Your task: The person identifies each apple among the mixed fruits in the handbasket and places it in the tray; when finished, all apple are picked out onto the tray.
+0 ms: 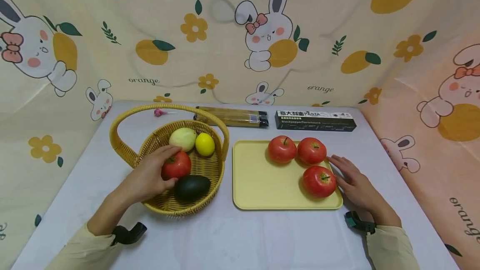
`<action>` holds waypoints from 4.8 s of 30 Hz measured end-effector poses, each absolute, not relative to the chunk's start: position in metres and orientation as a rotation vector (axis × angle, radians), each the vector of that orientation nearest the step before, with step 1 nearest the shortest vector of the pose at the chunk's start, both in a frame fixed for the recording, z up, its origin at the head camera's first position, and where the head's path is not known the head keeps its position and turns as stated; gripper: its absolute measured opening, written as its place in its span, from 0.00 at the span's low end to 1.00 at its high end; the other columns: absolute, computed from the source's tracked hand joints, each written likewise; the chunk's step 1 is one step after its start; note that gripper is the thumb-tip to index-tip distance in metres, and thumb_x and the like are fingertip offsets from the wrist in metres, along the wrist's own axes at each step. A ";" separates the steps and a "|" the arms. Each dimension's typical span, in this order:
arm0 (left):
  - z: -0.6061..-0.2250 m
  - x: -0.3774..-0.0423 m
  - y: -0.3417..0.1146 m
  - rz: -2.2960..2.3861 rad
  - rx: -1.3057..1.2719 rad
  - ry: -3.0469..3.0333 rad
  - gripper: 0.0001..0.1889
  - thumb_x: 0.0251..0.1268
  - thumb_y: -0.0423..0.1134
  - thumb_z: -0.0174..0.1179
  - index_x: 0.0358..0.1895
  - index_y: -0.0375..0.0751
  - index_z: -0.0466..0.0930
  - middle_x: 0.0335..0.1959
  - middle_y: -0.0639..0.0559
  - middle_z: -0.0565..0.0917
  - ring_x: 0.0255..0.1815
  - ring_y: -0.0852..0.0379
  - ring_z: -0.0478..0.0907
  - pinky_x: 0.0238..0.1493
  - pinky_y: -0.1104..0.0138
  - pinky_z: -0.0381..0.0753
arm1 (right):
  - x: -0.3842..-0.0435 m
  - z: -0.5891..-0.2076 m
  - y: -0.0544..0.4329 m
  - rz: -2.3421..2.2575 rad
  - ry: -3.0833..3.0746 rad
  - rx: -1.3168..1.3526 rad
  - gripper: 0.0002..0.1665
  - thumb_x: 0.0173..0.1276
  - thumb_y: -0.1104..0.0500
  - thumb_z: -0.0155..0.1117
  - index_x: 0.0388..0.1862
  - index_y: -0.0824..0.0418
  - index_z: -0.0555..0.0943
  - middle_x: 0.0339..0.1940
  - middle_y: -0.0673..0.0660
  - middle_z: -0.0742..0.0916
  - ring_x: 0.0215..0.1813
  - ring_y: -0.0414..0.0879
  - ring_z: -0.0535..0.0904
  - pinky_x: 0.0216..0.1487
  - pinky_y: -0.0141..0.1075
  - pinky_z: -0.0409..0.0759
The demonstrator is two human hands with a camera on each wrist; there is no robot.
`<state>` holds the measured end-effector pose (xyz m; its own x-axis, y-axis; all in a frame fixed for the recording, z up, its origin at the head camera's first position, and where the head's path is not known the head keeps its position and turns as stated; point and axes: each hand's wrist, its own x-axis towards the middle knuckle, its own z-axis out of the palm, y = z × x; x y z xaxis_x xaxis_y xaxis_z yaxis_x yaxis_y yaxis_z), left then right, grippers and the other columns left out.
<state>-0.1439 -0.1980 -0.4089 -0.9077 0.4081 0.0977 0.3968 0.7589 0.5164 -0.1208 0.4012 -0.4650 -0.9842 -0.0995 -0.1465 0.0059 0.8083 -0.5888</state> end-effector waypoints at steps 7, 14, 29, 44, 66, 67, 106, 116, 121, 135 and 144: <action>-0.415 -0.142 -0.195 0.797 0.726 2.971 0.46 0.53 0.33 0.82 0.79 0.35 0.72 0.75 0.31 0.77 0.69 0.30 0.81 0.68 0.31 0.80 | -0.121 -0.465 0.401 -0.912 2.827 -0.079 0.41 0.85 0.47 0.61 0.91 0.47 0.61 0.90 0.70 0.59 0.91 0.75 0.43 0.69 0.89 0.55; -0.418 -0.140 -0.192 0.781 0.681 3.007 0.46 0.52 0.40 0.86 0.77 0.37 0.74 0.72 0.35 0.80 0.66 0.34 0.83 0.65 0.34 0.84 | -0.120 -0.465 0.401 -0.905 2.833 -0.083 0.40 0.85 0.46 0.60 0.91 0.47 0.61 0.90 0.70 0.60 0.91 0.75 0.43 0.70 0.88 0.56; -0.420 -0.137 -0.193 0.990 0.565 3.006 0.46 0.54 0.44 0.86 0.76 0.39 0.74 0.73 0.37 0.79 0.67 0.35 0.80 0.63 0.37 0.87 | -0.121 -0.464 0.400 -0.888 2.838 -0.085 0.41 0.85 0.47 0.61 0.91 0.48 0.61 0.90 0.70 0.59 0.90 0.76 0.46 0.68 0.88 0.60; -0.408 -0.128 -0.206 1.392 0.674 2.921 0.43 0.54 0.43 0.87 0.75 0.50 0.76 0.71 0.48 0.80 0.66 0.50 0.80 0.61 0.78 0.81 | -0.123 -0.467 0.400 -0.893 2.831 -0.079 0.41 0.85 0.46 0.61 0.91 0.47 0.61 0.91 0.69 0.59 0.90 0.76 0.46 0.69 0.88 0.58; -0.375 -0.099 -0.114 1.627 1.109 2.382 0.45 0.55 0.40 0.86 0.78 0.56 0.75 0.73 0.56 0.81 0.71 0.55 0.79 0.66 0.59 0.88 | -0.121 -0.464 0.400 -0.898 2.830 -0.073 0.41 0.85 0.46 0.60 0.91 0.48 0.61 0.91 0.70 0.59 0.91 0.75 0.43 0.69 0.88 0.57; -0.376 -0.099 -0.108 1.629 1.108 2.362 0.45 0.56 0.41 0.86 0.78 0.57 0.75 0.74 0.56 0.80 0.71 0.55 0.79 0.66 0.59 0.88 | -0.121 -0.464 0.400 -0.899 2.829 -0.073 0.41 0.85 0.47 0.60 0.91 0.48 0.61 0.91 0.70 0.59 0.90 0.75 0.43 0.69 0.88 0.57; -0.437 -0.118 0.045 1.519 0.682 2.335 0.43 0.58 0.44 0.84 0.78 0.54 0.75 0.68 0.54 0.82 0.65 0.58 0.79 0.61 0.67 0.84 | -0.121 -0.463 0.401 -0.904 2.816 -0.062 0.41 0.85 0.46 0.60 0.91 0.48 0.60 0.91 0.70 0.59 0.90 0.76 0.43 0.68 0.89 0.56; -0.446 -0.128 0.057 1.493 0.685 2.326 0.43 0.59 0.41 0.83 0.79 0.50 0.74 0.70 0.56 0.80 0.68 0.57 0.77 0.64 0.64 0.84 | -0.120 -0.464 0.401 -0.895 2.829 -0.061 0.41 0.85 0.47 0.60 0.91 0.48 0.60 0.91 0.70 0.59 0.91 0.75 0.42 0.68 0.90 0.56; -0.443 -0.127 0.060 1.436 0.756 2.383 0.44 0.61 0.40 0.82 0.80 0.48 0.71 0.74 0.54 0.79 0.72 0.55 0.77 0.69 0.64 0.83 | -0.120 -0.464 0.400 -0.895 2.821 -0.057 0.41 0.85 0.46 0.60 0.91 0.47 0.60 0.91 0.70 0.58 0.90 0.75 0.43 0.68 0.89 0.57; -0.441 -0.123 0.069 1.175 0.962 2.627 0.48 0.63 0.42 0.82 0.84 0.41 0.66 0.79 0.48 0.74 0.76 0.52 0.76 0.75 0.60 0.81 | -0.121 -0.464 0.401 -0.882 2.820 -0.049 0.41 0.86 0.45 0.59 0.92 0.47 0.59 0.91 0.70 0.58 0.90 0.76 0.43 0.67 0.89 0.58; -0.433 -0.113 0.056 1.098 0.946 2.718 0.48 0.63 0.47 0.81 0.85 0.46 0.66 0.80 0.47 0.73 0.73 0.48 0.78 0.71 0.57 0.84 | -0.122 -0.465 0.401 -0.892 2.807 -0.034 0.42 0.85 0.44 0.59 0.92 0.45 0.59 0.91 0.70 0.58 0.91 0.75 0.41 0.68 0.89 0.56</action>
<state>-0.1131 0.0562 -0.4334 -0.8097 0.5632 0.1649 0.5197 0.5578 0.6471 -0.1221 0.4007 -0.4653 -0.9807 -0.0807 -0.1783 0.0370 0.8180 -0.5740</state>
